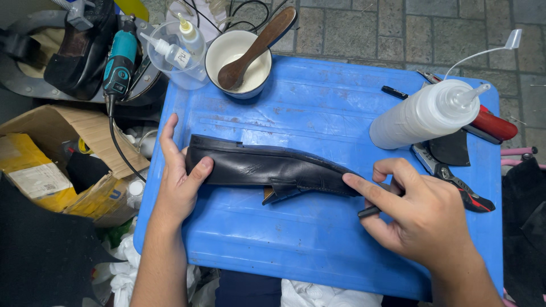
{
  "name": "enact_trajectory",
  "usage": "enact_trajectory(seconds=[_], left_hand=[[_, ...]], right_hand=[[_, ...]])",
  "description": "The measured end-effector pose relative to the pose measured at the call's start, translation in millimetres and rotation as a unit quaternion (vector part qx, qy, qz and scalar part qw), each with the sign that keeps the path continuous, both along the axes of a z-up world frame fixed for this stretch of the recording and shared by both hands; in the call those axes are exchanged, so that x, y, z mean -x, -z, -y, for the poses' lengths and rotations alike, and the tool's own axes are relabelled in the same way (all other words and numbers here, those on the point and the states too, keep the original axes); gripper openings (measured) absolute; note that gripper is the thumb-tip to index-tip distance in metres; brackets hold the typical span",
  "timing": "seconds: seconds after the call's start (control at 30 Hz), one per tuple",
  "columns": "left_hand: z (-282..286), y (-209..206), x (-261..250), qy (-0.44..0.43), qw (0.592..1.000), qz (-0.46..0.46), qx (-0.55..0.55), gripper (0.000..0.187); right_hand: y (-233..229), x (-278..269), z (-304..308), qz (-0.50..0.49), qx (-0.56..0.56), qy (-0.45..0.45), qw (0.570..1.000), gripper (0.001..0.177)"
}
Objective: The person applies glue to the sole of a black shoe, spreads it with a small tool, and uses a utility knife to trim and smooth the sole edges. The shoe is turned and repositioned multiple times to access different areas.
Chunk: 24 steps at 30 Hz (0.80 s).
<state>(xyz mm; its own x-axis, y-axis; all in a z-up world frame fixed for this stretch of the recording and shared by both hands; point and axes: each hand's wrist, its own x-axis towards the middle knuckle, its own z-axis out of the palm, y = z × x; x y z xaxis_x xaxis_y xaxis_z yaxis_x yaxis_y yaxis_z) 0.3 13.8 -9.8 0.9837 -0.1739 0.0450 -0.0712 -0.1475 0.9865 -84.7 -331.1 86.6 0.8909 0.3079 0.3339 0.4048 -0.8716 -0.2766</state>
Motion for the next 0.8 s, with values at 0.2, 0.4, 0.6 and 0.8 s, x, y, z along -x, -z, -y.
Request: enact_trajectory(seconds=[0.2, 0.4, 0.6, 0.8], left_hand=[[0.9, -1.2, 1.0, -0.003, 1.000, 0.000, -0.003, 0.113], [0.3, -2.7, 1.4, 0.000, 1.000, -0.009, -0.003, 0.113], [0.3, -2.4, 0.9, 0.003, 1.000, 0.000, -0.008, 0.113], [-0.2, -0.9, 1.0, 0.003, 1.000, -0.004, -0.002, 0.113]], right_hand=[[0.9, -13.9, -16.6, 0.012, 0.002, -0.027, 1.000, 0.063], [3.7, -11.2, -10.0, 0.016, 0.021, -0.027, 0.999, 0.063], [12.3, 2.8, 2.7, 0.002, 0.009, 0.002, 1.000, 0.063], [19.9, 9.2, 2.0, 0.035, -0.087, 0.029, 0.995, 0.035]])
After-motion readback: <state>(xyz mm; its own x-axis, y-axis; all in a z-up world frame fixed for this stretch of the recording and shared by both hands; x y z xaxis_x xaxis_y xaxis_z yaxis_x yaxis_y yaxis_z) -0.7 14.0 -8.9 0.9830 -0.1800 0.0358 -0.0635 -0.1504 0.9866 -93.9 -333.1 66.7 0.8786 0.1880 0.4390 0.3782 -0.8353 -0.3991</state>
